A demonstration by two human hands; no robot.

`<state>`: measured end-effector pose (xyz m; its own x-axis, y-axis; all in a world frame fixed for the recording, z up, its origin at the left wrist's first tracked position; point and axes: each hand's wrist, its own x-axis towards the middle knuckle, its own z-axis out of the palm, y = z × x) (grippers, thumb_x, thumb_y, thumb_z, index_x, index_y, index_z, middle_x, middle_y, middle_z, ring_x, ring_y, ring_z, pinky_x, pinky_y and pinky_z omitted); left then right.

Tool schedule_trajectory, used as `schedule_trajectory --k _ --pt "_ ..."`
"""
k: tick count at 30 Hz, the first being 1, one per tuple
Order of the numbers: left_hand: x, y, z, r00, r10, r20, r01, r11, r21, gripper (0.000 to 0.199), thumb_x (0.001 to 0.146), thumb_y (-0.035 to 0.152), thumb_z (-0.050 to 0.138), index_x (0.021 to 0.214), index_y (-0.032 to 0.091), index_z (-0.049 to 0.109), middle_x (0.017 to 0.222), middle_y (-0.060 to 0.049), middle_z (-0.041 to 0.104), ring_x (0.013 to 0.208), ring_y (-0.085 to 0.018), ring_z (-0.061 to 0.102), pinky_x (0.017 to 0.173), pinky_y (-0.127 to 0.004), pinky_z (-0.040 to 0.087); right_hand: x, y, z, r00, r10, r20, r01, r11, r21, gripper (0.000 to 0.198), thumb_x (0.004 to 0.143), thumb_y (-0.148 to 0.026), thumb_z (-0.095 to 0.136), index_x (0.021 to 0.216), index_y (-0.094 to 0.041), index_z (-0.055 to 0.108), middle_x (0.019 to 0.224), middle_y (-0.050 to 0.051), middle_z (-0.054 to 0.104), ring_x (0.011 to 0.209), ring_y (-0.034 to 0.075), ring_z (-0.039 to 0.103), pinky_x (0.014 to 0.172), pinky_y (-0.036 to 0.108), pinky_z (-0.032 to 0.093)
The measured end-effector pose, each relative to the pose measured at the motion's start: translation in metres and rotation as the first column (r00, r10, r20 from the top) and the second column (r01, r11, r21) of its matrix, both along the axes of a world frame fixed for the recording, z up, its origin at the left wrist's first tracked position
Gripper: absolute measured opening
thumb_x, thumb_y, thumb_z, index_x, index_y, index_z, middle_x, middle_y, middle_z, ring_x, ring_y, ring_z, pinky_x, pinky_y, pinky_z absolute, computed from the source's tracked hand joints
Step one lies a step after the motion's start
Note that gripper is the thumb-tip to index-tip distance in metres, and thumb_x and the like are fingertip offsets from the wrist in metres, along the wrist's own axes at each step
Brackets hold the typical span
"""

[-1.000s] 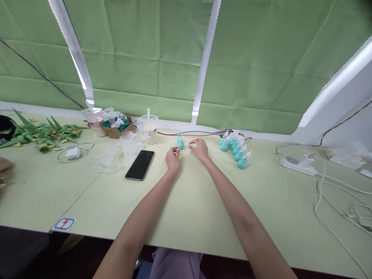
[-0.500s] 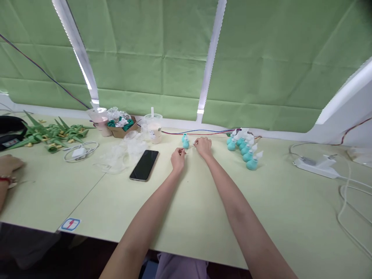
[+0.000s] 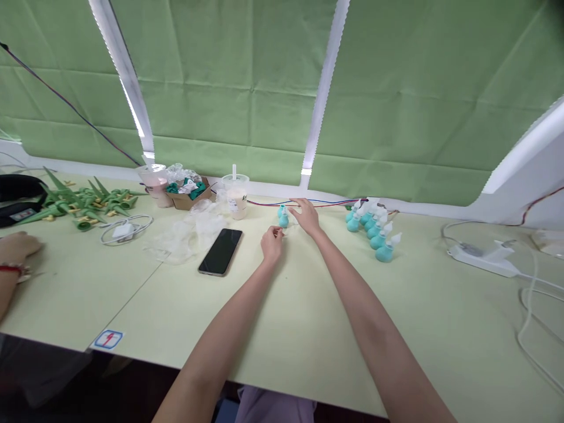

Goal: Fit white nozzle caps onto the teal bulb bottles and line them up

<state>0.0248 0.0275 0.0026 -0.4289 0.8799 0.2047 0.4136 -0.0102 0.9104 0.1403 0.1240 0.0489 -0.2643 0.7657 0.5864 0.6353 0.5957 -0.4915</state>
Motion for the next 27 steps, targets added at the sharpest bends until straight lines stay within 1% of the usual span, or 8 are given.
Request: schedule_trajectory --k 5,11,14,16,18,21,23,27 --pt "-0.001 0.0 -0.002 1.0 0.019 -0.025 -0.019 1.0 0.007 0.017 0.085 0.018 0.051 0.099 0.021 0.061 0.093 -0.002 0.068 0.082 -0.015 0.06 0.077 -0.028 0.043 -0.01 -0.003 0.005 0.982 0.154 0.105 -0.143 0.984 -0.104 0.03 0.081 -0.021 0.061 0.109 -0.028 0.065 0.105 -0.001 0.069 0.089 0.017 0.062 0.085 0.032 0.044" --pt "0.001 -0.005 0.004 0.959 0.144 -0.245 -0.118 0.986 0.118 0.036 0.081 0.018 0.062 0.117 0.017 0.053 0.12 -0.008 0.058 0.112 -0.023 0.047 0.094 -0.033 0.038 -0.001 -0.018 0.003 0.971 0.214 -0.11 -0.227 0.965 -0.129 0.014 0.076 -0.021 0.064 0.09 -0.022 0.067 0.089 -0.001 0.071 0.075 0.014 0.064 0.074 0.028 0.048" --pt "0.006 -0.01 0.009 0.932 0.086 -0.351 -0.029 0.986 0.165 0.038 0.085 0.025 0.06 0.122 0.02 0.051 0.127 -0.008 0.055 0.118 -0.023 0.045 0.096 -0.033 0.036 0.011 -0.035 0.001 0.926 0.273 -0.26 -0.328 0.924 -0.196 0.017 0.075 -0.029 0.066 0.089 -0.021 0.066 0.088 0.001 0.071 0.079 0.015 0.065 0.073 0.027 0.05" --pt "0.01 -0.012 0.011 0.894 -0.022 -0.448 0.085 0.989 0.122 0.031 0.089 0.03 0.055 0.119 0.021 0.054 0.118 -0.007 0.061 0.112 -0.022 0.051 0.094 -0.034 0.035 0.021 -0.05 -0.002 0.916 0.271 -0.295 -0.341 0.914 -0.22 0.022 0.076 -0.031 0.064 0.096 -0.021 0.064 0.091 0.002 0.07 0.079 0.015 0.065 0.071 0.028 0.052" --pt "0.013 -0.015 0.012 0.824 -0.105 -0.557 0.175 0.982 0.075 0.028 0.091 0.033 0.05 0.116 0.022 0.056 0.106 -0.006 0.065 0.103 -0.022 0.055 0.092 -0.036 0.034 0.032 -0.066 -0.009 0.94 0.229 -0.254 -0.277 0.945 -0.173 0.026 0.08 -0.031 0.061 0.104 -0.023 0.063 0.102 0.003 0.068 0.083 0.015 0.065 0.07 0.028 0.052" --pt "0.017 -0.019 0.012 0.702 -0.137 -0.699 0.247 0.967 0.059 0.031 0.092 0.036 0.046 0.118 0.023 0.057 0.102 -0.007 0.065 0.101 -0.023 0.054 0.091 -0.038 0.032 0.047 -0.085 -0.022 0.991 0.065 -0.119 -0.064 0.998 0.008 0.021 0.087 -0.034 0.054 0.102 -0.027 0.066 0.116 0.004 0.061 0.098 0.018 0.061 0.082 0.031 0.05" --pt "0.019 -0.021 0.012 0.631 -0.155 -0.76 0.283 0.958 0.039 0.03 0.092 0.035 0.046 0.116 0.022 0.058 0.101 -0.009 0.065 0.101 -0.024 0.053 0.091 -0.039 0.03 0.054 -0.091 -0.029 0.998 -0.04 -0.042 0.044 0.994 0.101 0.02 0.09 -0.035 0.051 0.094 -0.027 0.069 0.114 0.003 0.061 0.101 0.019 0.058 0.088 0.032 0.046" --pt "0.019 -0.021 0.01 0.57 -0.163 -0.805 0.306 0.952 0.024 0.027 0.092 0.033 0.046 0.113 0.022 0.06 0.1 -0.009 0.065 0.1 -0.025 0.053 0.091 -0.039 0.031 0.061 -0.09 -0.035 0.989 -0.076 0.13 0.048 0.977 0.207 0.025 0.093 -0.035 0.048 0.087 -0.026 0.07 0.113 0.003 0.062 0.096 0.018 0.057 0.086 0.032 0.04"
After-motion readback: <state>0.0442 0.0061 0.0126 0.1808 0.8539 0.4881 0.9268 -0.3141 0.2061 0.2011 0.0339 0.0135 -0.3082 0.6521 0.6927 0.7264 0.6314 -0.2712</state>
